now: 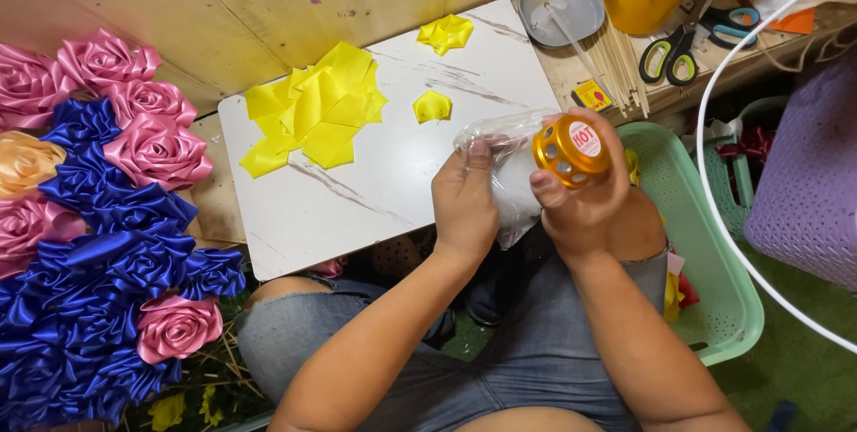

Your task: The person retrieves a small glass candle from a display shelf, then uses scissors to cut the plastic seal and removes the wrapper. They unscrew the lid and place the candle on the work surface.

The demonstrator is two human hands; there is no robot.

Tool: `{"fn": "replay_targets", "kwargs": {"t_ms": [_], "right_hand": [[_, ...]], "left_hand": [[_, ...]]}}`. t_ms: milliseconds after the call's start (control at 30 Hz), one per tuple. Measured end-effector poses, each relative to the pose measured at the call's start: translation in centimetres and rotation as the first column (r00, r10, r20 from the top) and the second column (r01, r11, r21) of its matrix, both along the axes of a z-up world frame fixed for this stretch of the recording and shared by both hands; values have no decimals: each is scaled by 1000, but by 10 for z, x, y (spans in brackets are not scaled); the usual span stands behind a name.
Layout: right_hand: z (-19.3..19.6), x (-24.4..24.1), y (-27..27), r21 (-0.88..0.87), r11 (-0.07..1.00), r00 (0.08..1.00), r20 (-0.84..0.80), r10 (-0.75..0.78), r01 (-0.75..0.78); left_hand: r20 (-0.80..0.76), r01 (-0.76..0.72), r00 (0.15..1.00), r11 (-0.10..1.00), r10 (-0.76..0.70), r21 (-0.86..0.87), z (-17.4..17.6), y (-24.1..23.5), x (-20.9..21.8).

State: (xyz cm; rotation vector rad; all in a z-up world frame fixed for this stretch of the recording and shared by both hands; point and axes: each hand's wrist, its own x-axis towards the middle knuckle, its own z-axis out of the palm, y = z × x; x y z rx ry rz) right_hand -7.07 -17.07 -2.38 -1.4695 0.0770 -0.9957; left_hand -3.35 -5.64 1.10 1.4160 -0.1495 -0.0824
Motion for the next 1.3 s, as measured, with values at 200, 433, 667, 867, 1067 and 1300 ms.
{"fn": "replay_targets", "kwargs": {"t_ms": [200, 433, 667, 867, 1067, 1300], "right_hand": [[11, 13, 4, 58, 997, 995, 85, 43, -48], [11, 12, -24, 678, 690, 959, 79, 273, -253], [43, 14, -71, 842, 539, 994, -58, 96, -3], [18, 2, -69, 826, 512, 954, 97, 282, -236], [24, 4, -1, 625, 634, 853, 102, 512, -455], [1, 3, -8, 660, 612, 832, 37, 554, -436]], "left_hand": [[-438, -109, 886, 847, -156, -521, -21, -1, 8], [-522, -178, 793, 699, -315, -693, -35, 4, -9], [-792, -537, 558, 620, -247, -572, -22, 24, -49], [-762, 35, 648, 999, -21, 2, -76, 61, -75], [-456, 449, 872, 659, -177, 603, -65, 80, -55], [-330, 291, 937, 782, -116, 551, -87, 86, -60]]}}
